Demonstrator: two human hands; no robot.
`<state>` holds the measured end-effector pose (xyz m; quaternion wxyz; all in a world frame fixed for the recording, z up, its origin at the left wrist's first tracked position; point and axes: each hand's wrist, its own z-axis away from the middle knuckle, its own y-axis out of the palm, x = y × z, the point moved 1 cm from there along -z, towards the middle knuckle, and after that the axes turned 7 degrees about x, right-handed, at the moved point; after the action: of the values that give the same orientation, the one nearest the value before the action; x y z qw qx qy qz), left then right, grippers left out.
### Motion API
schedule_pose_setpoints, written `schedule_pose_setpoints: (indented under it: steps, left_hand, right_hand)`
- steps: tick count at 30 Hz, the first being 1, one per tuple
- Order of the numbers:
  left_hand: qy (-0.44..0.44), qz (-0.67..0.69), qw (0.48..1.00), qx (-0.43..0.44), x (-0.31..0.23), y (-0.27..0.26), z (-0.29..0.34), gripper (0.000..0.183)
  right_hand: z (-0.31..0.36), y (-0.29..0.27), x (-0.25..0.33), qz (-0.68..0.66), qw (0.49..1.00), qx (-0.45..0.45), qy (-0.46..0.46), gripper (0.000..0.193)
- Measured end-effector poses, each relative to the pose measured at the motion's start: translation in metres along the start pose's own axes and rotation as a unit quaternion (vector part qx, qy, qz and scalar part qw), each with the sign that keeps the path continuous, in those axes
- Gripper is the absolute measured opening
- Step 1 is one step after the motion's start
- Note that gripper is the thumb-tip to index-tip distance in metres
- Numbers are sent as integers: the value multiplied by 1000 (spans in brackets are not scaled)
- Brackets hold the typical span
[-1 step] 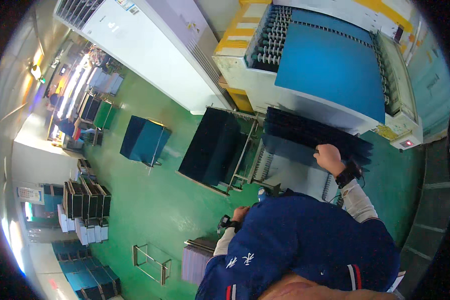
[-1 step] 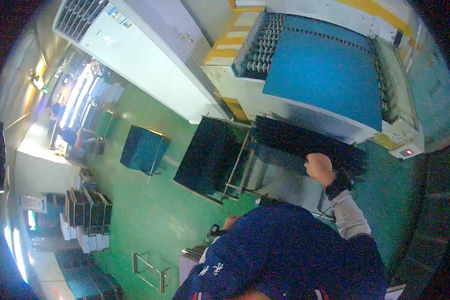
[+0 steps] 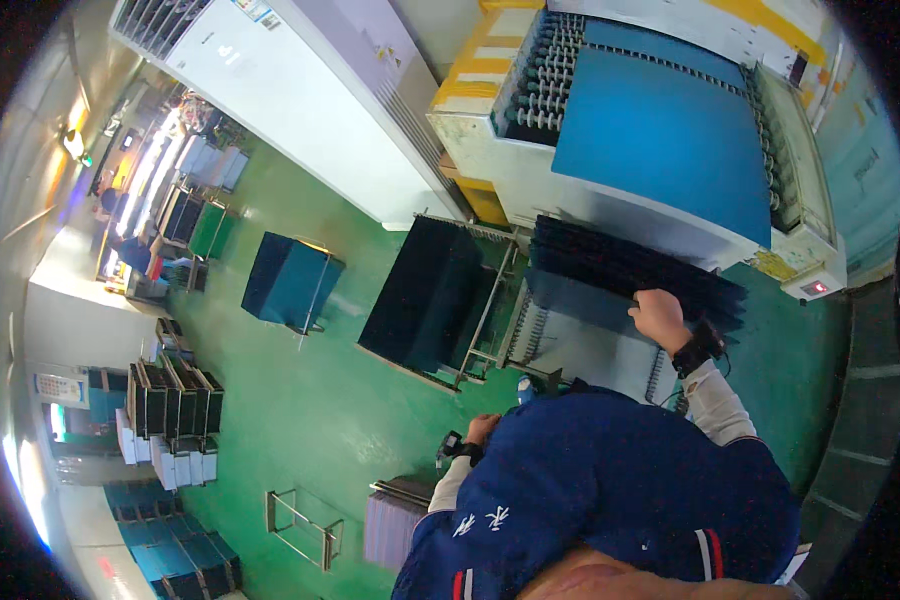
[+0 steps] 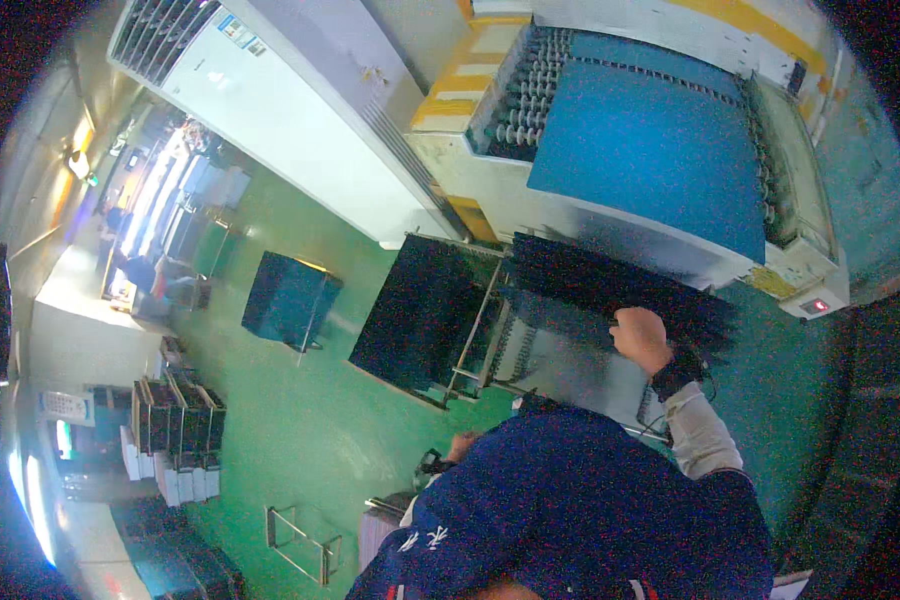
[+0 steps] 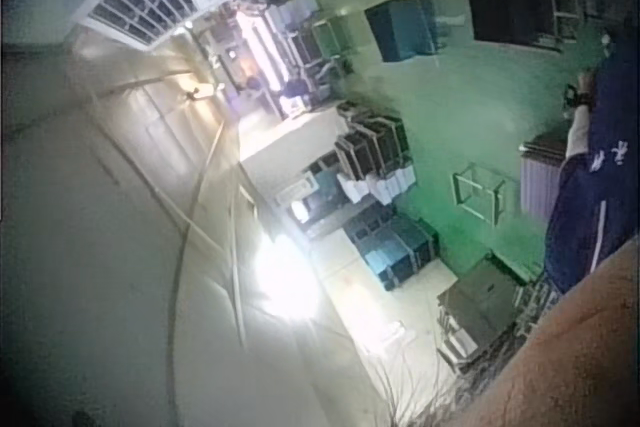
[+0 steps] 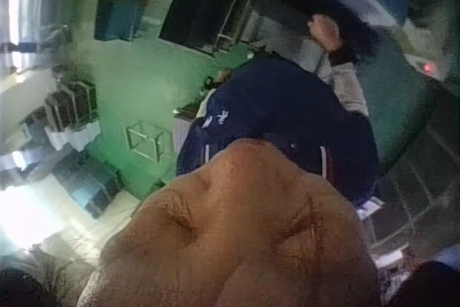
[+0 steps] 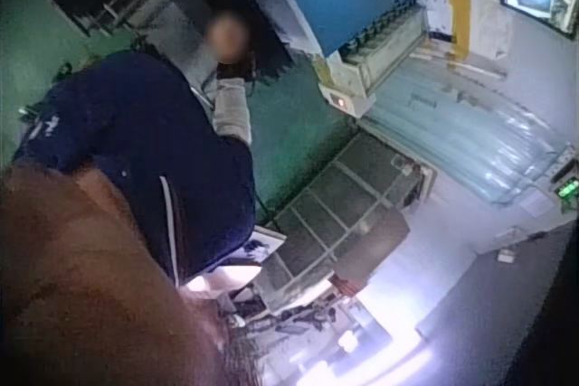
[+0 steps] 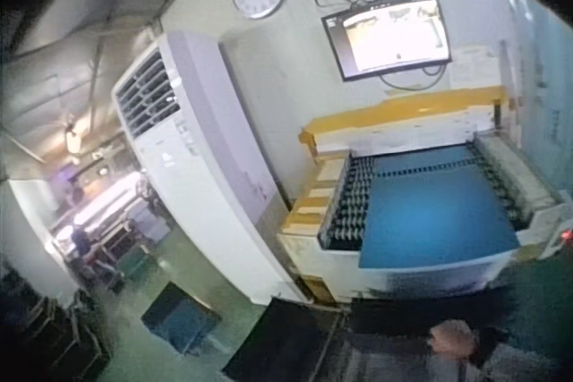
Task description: Load metal sheets into a processing machine.
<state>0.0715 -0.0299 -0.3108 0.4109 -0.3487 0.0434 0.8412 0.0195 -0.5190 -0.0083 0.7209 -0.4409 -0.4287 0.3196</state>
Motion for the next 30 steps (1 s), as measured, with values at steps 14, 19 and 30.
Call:
schedule_pose_setpoints:
  steps: [14, 19, 30]
  left_hand:
    - [-41, 8, 999, 16, -30, -6, 9, 44]
    - [-54, 49, 997, 32, -16, -7, -2, 44]
    - [77, -82, 992, 56, 25, -12, -29, 46]
  right_hand:
    - [0, 2, 6, 19, 997, -24, 67, 27]
    - [2, -3, 10, 17, 997, -18, 72, 26]
    - [2, -2, 9, 19, 997, -13, 76, 27]
